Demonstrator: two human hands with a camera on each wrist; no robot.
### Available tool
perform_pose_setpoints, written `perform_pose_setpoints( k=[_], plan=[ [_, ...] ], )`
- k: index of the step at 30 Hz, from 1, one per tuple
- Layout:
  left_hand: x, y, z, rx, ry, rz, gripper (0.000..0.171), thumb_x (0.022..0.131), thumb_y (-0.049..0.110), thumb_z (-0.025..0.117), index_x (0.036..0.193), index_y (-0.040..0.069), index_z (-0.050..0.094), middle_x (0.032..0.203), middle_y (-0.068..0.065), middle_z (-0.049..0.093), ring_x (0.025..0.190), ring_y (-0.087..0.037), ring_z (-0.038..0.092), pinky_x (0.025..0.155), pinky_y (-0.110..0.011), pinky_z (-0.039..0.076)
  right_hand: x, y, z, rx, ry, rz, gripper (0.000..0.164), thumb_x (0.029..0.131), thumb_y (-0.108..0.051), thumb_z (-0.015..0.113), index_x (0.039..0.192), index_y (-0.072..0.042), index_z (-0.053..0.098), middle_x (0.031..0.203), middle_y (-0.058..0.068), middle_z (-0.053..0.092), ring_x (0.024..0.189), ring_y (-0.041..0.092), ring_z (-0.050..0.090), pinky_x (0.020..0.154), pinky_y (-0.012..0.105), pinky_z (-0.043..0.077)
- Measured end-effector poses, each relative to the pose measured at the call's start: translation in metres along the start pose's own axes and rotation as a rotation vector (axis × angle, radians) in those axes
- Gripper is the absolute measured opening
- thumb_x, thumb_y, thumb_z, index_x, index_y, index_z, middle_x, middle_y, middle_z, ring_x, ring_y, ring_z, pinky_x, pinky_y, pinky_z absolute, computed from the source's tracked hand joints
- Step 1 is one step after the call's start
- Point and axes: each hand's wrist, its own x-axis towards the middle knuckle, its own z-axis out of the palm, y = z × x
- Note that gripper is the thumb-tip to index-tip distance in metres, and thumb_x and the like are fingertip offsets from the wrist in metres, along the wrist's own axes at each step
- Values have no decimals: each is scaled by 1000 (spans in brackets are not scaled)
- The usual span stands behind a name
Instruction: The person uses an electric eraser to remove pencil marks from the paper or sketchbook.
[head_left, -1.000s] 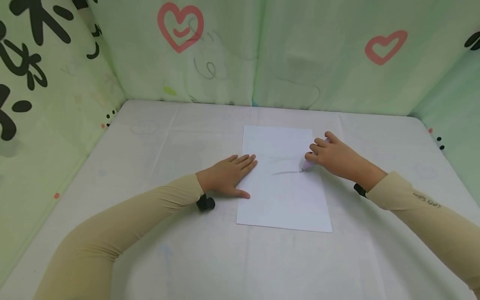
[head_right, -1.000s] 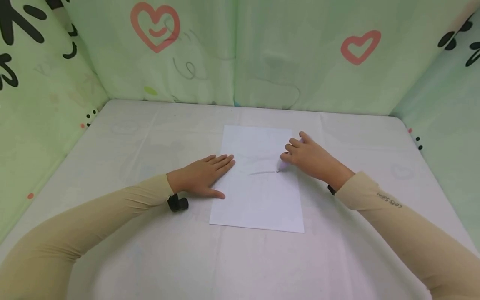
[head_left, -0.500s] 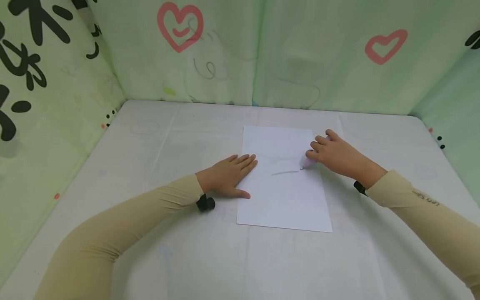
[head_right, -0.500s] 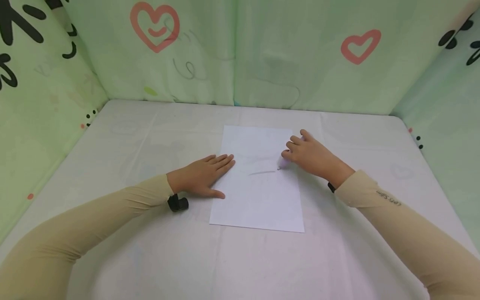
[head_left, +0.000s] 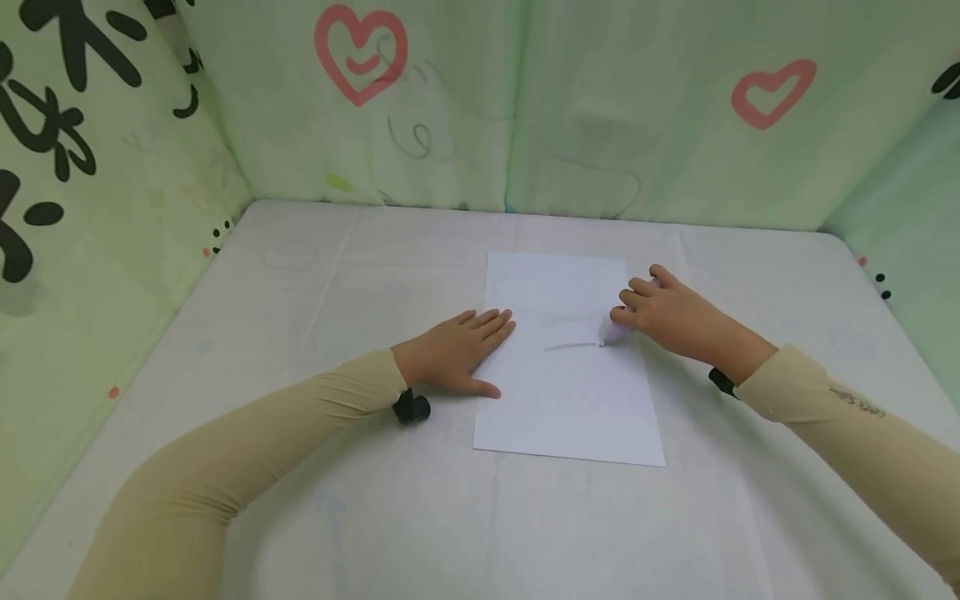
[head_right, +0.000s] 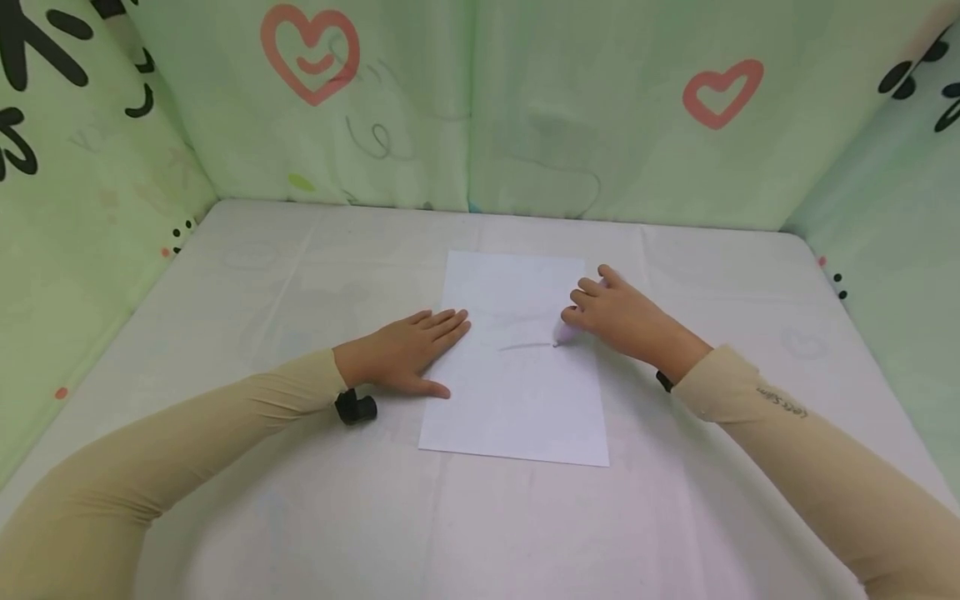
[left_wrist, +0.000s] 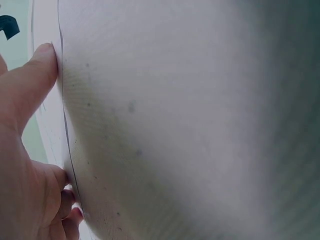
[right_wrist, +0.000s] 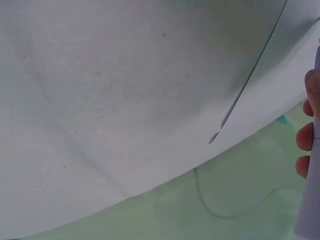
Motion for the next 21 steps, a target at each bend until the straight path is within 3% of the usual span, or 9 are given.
perform_pose_setpoints(
  k=[21],
  plan=[
    [2,-2,5,17,8,7,97,87,68,43,151,5,6,159,-11,6,148,-25,9,119,-43,13,7,-4,0,-20,-14,2,37,67,10,76,82,-9,48,74,7,53,77,23,43,78,43,36]
  ],
)
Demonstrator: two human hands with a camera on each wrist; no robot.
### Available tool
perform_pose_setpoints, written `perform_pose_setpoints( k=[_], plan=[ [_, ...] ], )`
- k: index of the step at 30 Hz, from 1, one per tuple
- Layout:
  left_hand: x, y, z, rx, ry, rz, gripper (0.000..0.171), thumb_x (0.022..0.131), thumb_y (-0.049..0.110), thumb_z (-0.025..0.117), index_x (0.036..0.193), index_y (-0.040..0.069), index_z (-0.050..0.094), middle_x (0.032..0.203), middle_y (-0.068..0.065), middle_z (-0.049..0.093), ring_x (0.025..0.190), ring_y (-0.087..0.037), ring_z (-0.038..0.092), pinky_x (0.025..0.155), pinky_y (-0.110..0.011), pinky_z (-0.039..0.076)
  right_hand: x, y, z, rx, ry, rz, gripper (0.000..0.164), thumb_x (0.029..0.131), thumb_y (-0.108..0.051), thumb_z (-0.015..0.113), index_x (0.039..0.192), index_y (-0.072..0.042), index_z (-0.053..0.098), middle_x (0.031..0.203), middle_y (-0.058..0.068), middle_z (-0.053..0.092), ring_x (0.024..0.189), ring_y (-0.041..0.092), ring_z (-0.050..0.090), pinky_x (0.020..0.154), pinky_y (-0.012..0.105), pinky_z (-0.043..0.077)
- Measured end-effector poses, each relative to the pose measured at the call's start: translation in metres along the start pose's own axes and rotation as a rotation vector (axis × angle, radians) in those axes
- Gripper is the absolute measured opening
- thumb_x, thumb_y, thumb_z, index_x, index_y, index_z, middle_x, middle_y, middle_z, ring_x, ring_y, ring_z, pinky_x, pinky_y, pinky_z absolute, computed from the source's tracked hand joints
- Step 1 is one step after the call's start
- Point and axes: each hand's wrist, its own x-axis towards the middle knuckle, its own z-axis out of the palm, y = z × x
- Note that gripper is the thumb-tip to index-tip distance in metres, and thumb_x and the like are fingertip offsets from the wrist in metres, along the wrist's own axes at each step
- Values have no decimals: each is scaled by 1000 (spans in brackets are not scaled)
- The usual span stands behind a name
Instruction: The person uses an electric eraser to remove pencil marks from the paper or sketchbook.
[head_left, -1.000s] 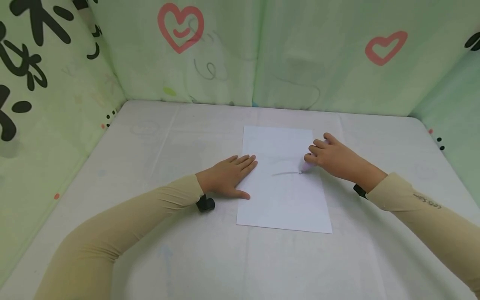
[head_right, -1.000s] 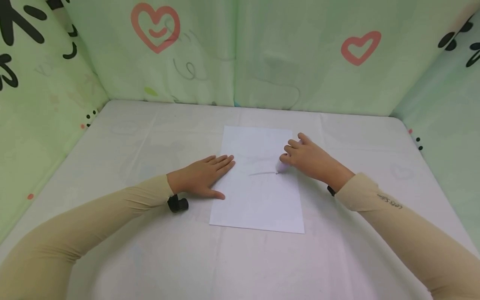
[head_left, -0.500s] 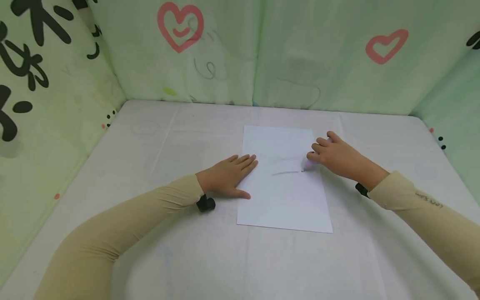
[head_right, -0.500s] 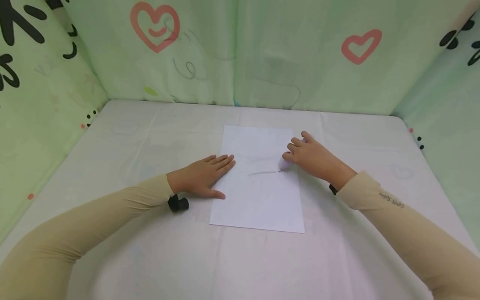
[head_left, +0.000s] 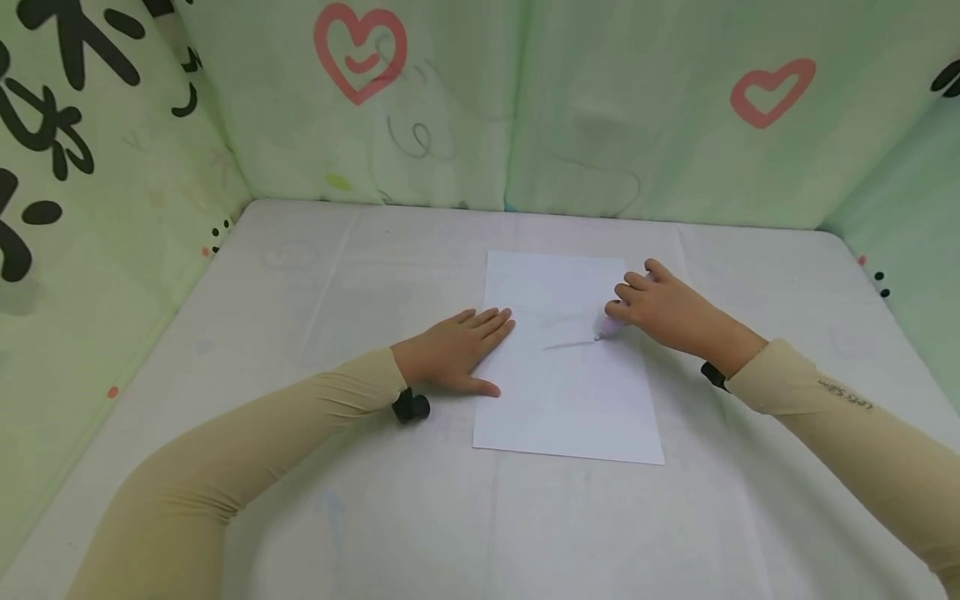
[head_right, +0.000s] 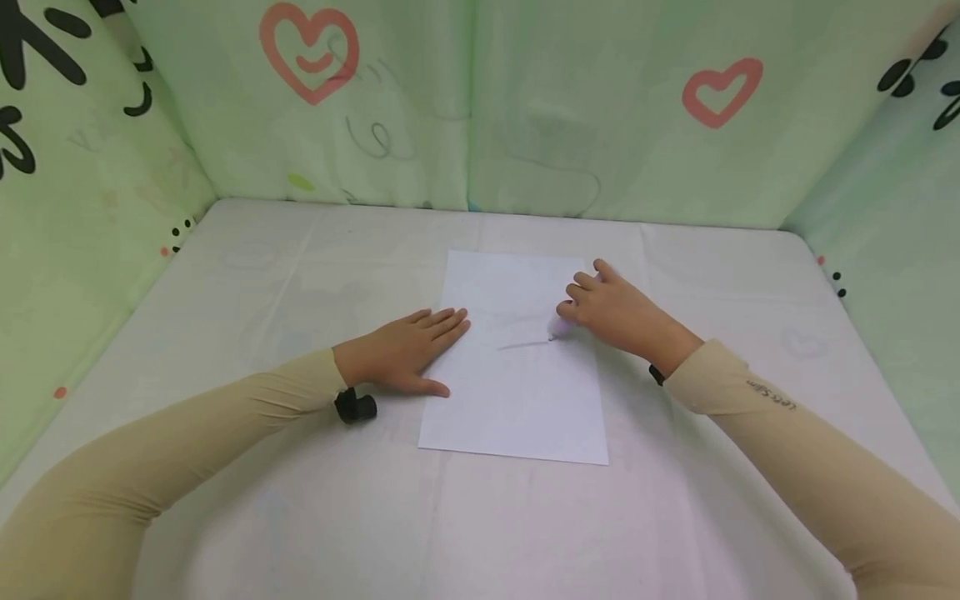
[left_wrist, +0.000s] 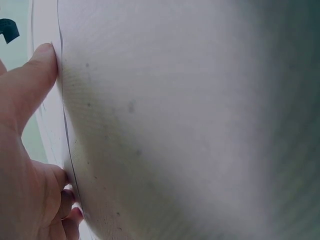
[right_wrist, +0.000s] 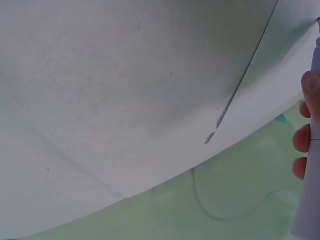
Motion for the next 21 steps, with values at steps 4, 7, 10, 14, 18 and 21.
perform_pose_setpoints(
  k=[4,7,10,14,18,21],
  plan=[
    [1,-1,1,0,5,2,97,87,68,42,152,6,6,159,-11,6,148,-25,9,119,-43,13,2,0,-1,21,-16,-12,38,67,10,76,83,-10,48,75,7,53,78,22,44,78,43,36],
    [1,-1,1,0,7,3,97,87,68,42,152,6,6,159,-10,6,148,-25,8,119,-42,13,3,0,-3,15,-24,-10,37,68,10,76,83,-9,48,76,7,54,79,23,45,79,44,37],
    [1,-1,1,-2,12,6,97,87,68,42,152,6,6,159,-11,6,148,-25,9,119,-43,13,2,0,-5,8,-33,12,35,69,7,77,83,-9,49,77,8,55,80,24,46,81,45,38],
    [1,-1,1,-6,8,10,97,87,68,42,151,5,6,159,-11,6,148,-25,9,119,-43,13,1,0,-4,20,-51,-9,36,68,6,77,85,-10,50,77,7,55,81,24,46,80,46,38],
    [1,-1,1,-3,6,4,97,87,68,42,152,6,5,159,-11,5,148,-25,8,119,-43,12,-1,0,-2,6,-31,-2,36,68,9,76,84,-9,49,77,7,55,80,24,46,80,45,37],
    [0,-1,0,-7,4,2,97,87,68,42,152,6,5,160,-10,5,148,-25,8,119,-43,12,-2,1,0,14,-21,6,36,68,10,76,84,-9,50,77,8,56,80,24,46,80,45,37]
  ],
)
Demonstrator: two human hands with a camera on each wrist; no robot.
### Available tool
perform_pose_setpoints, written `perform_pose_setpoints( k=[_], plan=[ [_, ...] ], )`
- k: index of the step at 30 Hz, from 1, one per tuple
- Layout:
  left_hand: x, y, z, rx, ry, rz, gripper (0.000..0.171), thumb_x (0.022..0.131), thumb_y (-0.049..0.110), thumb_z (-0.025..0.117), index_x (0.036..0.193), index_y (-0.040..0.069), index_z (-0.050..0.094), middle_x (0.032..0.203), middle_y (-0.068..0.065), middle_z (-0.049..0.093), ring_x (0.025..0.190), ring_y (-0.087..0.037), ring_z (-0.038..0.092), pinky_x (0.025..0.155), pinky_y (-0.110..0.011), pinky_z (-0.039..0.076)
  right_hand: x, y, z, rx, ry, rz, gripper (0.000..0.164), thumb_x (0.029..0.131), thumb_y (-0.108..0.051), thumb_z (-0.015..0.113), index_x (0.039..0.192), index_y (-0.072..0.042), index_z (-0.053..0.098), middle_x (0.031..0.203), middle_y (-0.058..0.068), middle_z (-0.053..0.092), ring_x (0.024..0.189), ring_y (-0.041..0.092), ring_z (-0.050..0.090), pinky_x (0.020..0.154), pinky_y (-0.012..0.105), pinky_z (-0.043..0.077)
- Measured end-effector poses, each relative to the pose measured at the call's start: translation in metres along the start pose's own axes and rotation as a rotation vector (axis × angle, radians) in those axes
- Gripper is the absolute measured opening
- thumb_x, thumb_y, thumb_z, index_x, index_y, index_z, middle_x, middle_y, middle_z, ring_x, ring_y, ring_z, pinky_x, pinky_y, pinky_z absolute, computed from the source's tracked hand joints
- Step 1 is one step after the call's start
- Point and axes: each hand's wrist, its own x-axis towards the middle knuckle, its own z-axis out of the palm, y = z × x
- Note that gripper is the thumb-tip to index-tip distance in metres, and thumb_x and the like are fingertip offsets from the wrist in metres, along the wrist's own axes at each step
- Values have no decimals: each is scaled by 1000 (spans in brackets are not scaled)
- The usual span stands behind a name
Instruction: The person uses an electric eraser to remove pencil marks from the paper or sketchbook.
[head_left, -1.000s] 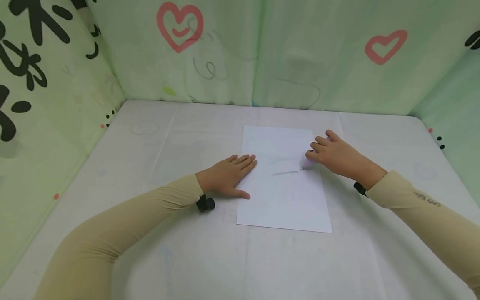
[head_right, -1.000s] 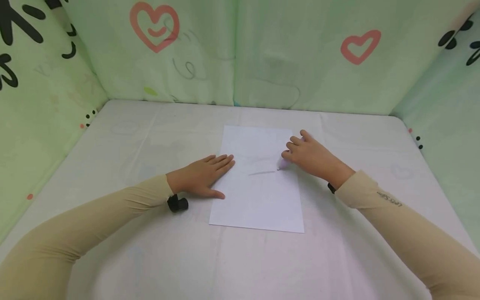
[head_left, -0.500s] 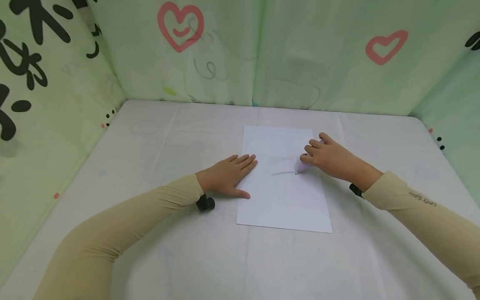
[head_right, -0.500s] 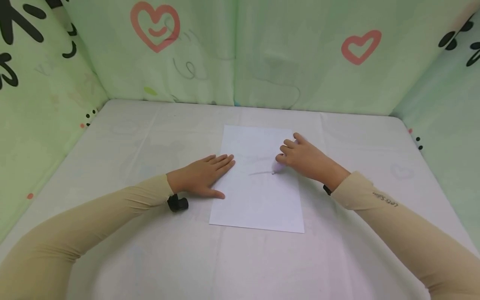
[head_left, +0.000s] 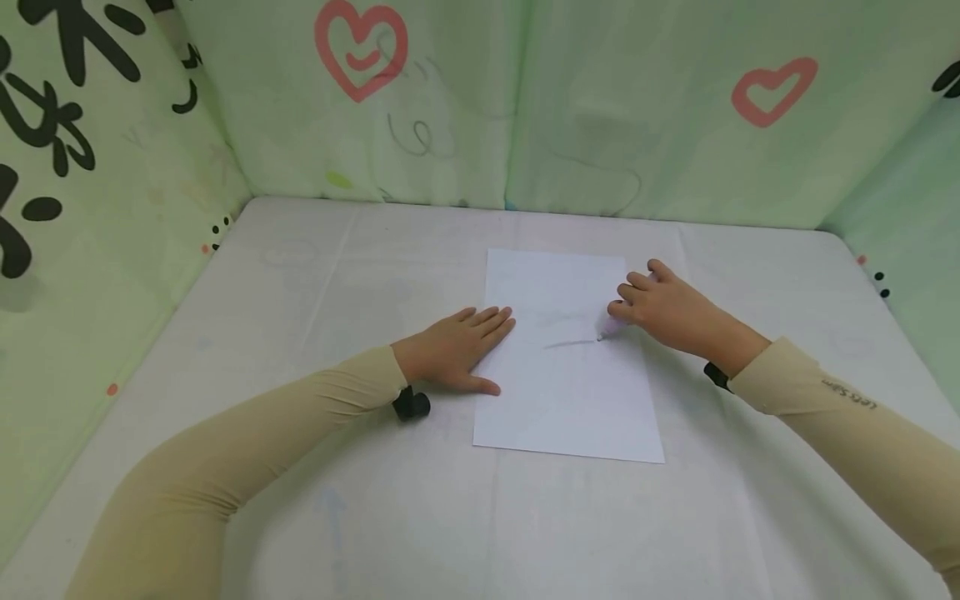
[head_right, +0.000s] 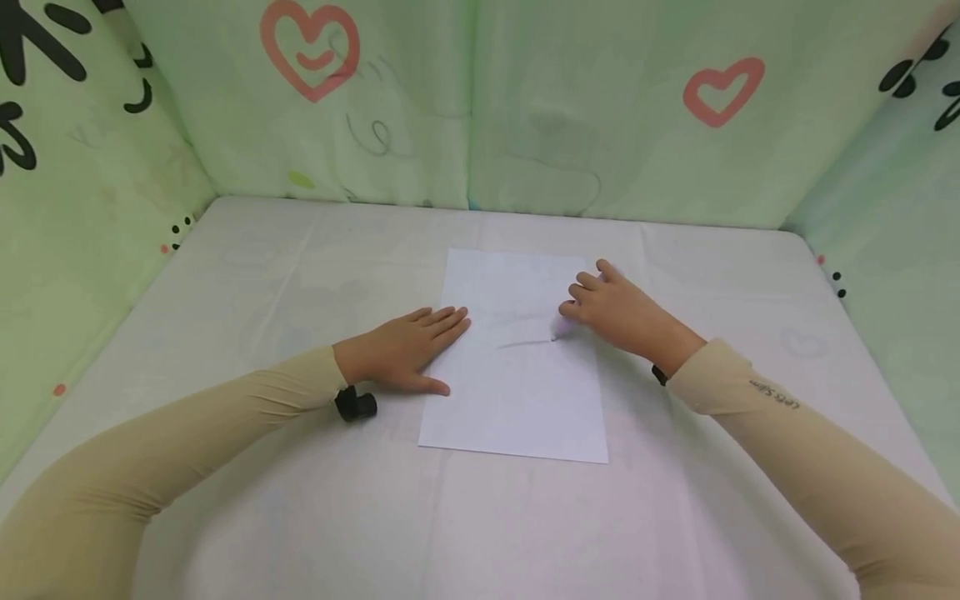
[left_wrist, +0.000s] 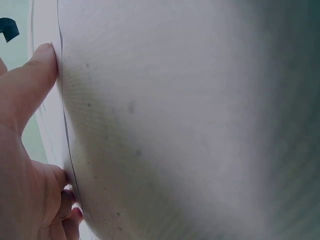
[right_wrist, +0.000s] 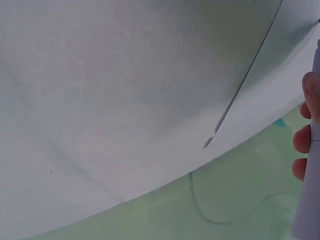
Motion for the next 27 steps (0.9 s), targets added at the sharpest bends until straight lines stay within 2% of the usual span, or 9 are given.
perform_pose_setpoints(
  k=[8,13,17,22,27],
  plan=[
    [0,-1,-1,-7,-7,-2,97,87,67,43,152,6,5,159,-11,5,148,-25,8,119,-43,12,2,-1,-1,-6,2,7,36,68,8,77,84,-9,50,77,7,56,79,24,46,80,45,37],
    [1,-1,0,-6,-8,-3,97,87,68,43,152,6,5,159,-11,5,148,-25,7,119,-43,12,4,-2,-1,-1,21,-21,36,68,8,77,83,-9,49,75,7,54,78,23,46,79,44,37],
    [1,-1,0,-6,-8,-3,97,87,68,43,152,6,5,159,-11,5,148,-25,8,119,-43,12,4,-1,0,-3,14,4,36,68,9,76,82,-9,48,75,7,53,77,23,44,78,43,35],
    [0,0,-1,-6,-14,0,97,87,68,43,152,6,5,159,-11,5,148,-25,7,119,-43,12,5,-3,0,18,9,-33,36,68,9,76,83,-9,48,75,7,53,77,23,44,77,43,35],
    [0,1,-1,-8,-10,-4,97,87,67,43,152,6,5,159,-10,5,148,-24,7,119,-43,12,5,-1,0,10,23,4,36,68,5,78,81,-9,48,74,7,53,76,23,44,76,42,34]
  ],
)
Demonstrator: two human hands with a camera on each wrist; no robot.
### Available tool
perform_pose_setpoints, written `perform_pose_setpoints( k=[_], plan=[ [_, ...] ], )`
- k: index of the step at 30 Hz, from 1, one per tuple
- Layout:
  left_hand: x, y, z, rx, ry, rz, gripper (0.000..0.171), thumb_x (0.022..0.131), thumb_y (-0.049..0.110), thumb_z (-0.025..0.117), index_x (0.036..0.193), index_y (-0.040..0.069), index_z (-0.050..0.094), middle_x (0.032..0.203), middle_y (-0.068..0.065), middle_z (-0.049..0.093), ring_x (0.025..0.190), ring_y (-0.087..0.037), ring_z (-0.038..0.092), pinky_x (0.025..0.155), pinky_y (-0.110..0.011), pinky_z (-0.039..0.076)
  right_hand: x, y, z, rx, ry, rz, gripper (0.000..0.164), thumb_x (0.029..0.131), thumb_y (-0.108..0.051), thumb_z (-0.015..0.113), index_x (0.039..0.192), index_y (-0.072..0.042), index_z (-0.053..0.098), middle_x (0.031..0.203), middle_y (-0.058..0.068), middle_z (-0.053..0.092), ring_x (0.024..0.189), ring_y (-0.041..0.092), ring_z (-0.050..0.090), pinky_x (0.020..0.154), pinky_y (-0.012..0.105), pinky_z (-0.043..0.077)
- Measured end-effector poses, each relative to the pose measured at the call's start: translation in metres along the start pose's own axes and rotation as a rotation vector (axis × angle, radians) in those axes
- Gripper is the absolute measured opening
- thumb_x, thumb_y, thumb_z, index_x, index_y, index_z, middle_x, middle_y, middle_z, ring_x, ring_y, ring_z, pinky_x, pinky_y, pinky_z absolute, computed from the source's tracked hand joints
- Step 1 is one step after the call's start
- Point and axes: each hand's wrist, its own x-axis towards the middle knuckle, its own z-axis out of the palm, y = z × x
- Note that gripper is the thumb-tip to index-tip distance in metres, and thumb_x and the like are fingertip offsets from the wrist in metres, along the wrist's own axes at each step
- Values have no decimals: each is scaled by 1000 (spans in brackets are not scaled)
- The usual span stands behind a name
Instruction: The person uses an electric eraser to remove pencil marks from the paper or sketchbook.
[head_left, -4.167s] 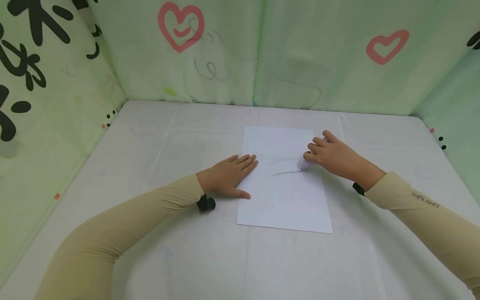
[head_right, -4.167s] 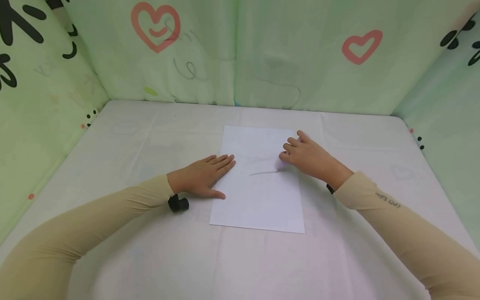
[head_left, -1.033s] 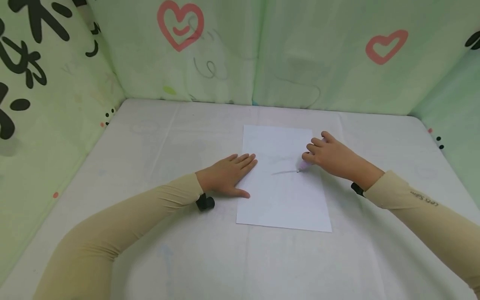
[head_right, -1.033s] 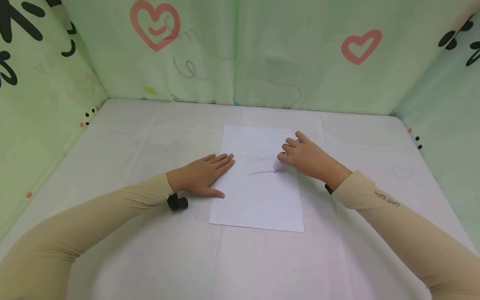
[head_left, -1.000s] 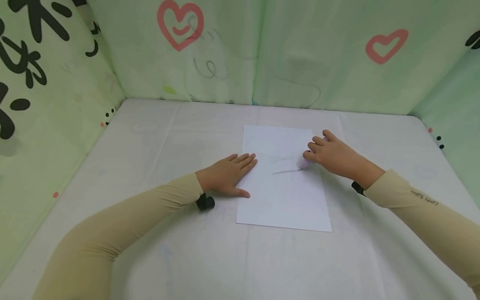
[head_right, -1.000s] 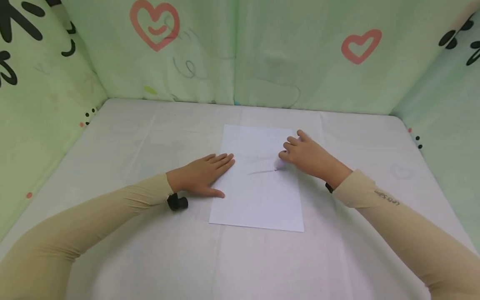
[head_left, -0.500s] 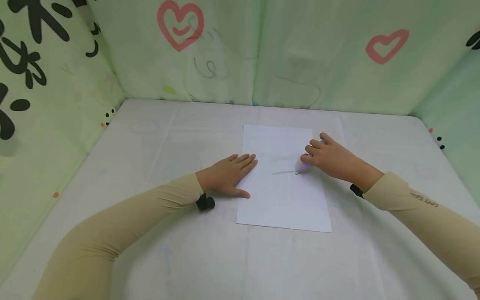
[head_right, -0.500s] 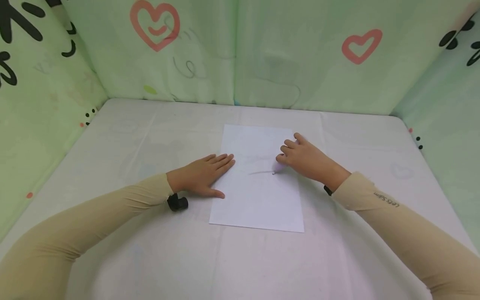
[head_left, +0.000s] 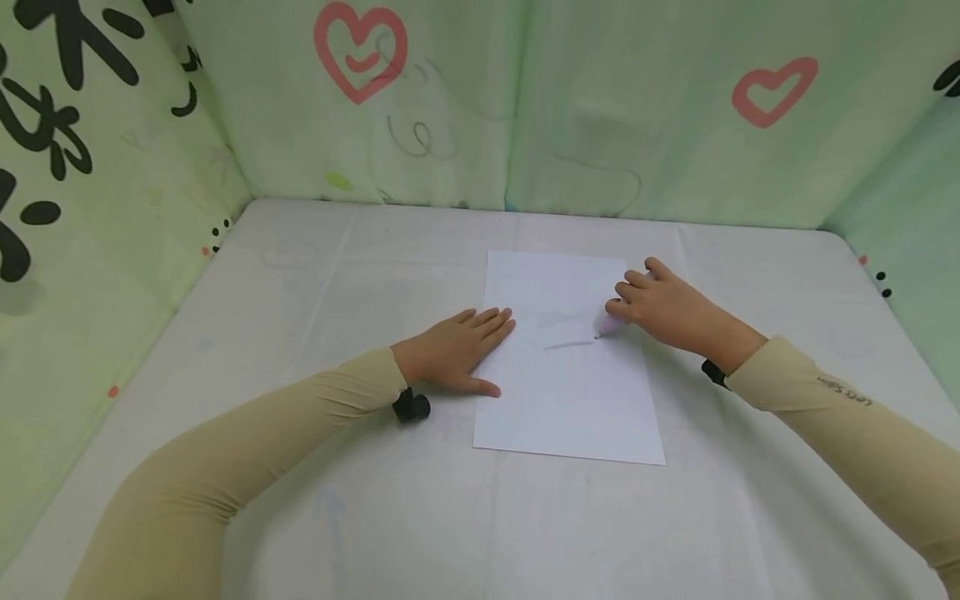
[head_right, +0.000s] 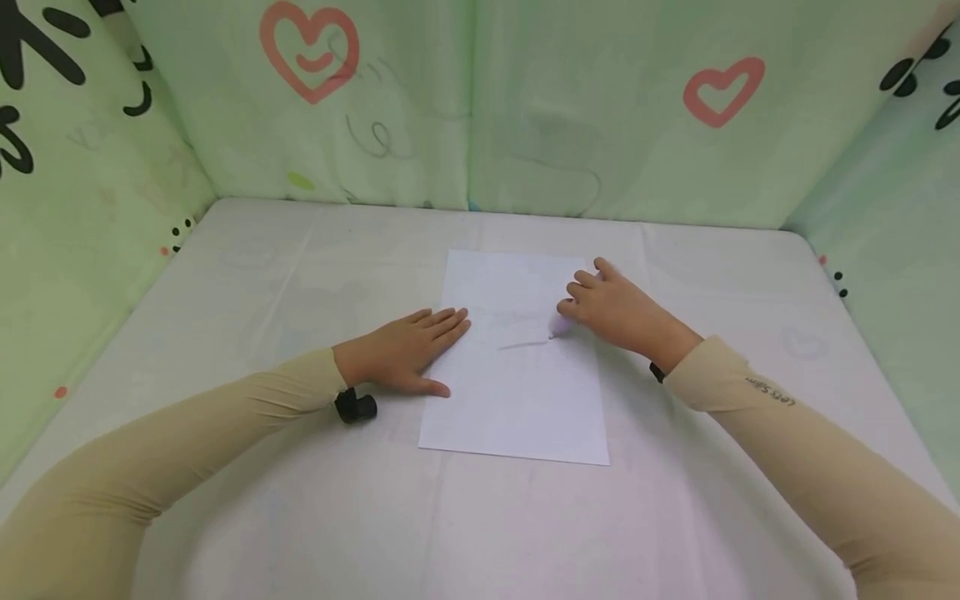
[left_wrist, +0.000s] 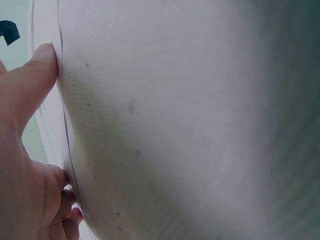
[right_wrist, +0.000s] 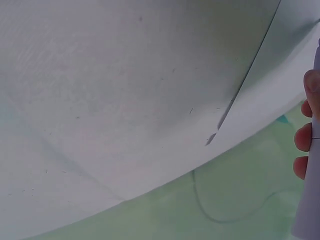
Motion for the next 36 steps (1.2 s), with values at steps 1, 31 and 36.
perform_pose_setpoints(
  k=[1,31,36],
  plan=[
    [0,0,0,-2,0,2,97,87,67,44,152,6,5,159,-11,5,148,-25,8,119,-43,12,0,0,0,1,0,-3,36,68,3,79,81,-9,48,74,7,53,77,23,44,76,42,34],
    [0,1,-1,-2,3,-4,97,87,67,44,151,6,5,159,-11,5,148,-24,7,119,-43,12,4,2,-2,-4,-21,-20,34,70,9,75,81,-9,49,72,6,50,76,22,43,76,41,35],
    [0,0,-1,-1,2,0,97,87,67,44,151,6,5,159,-11,5,148,-24,8,119,-43,12,4,3,-2,0,-50,-42,34,70,7,75,84,-10,50,74,6,51,78,23,44,77,42,35]
  ],
)
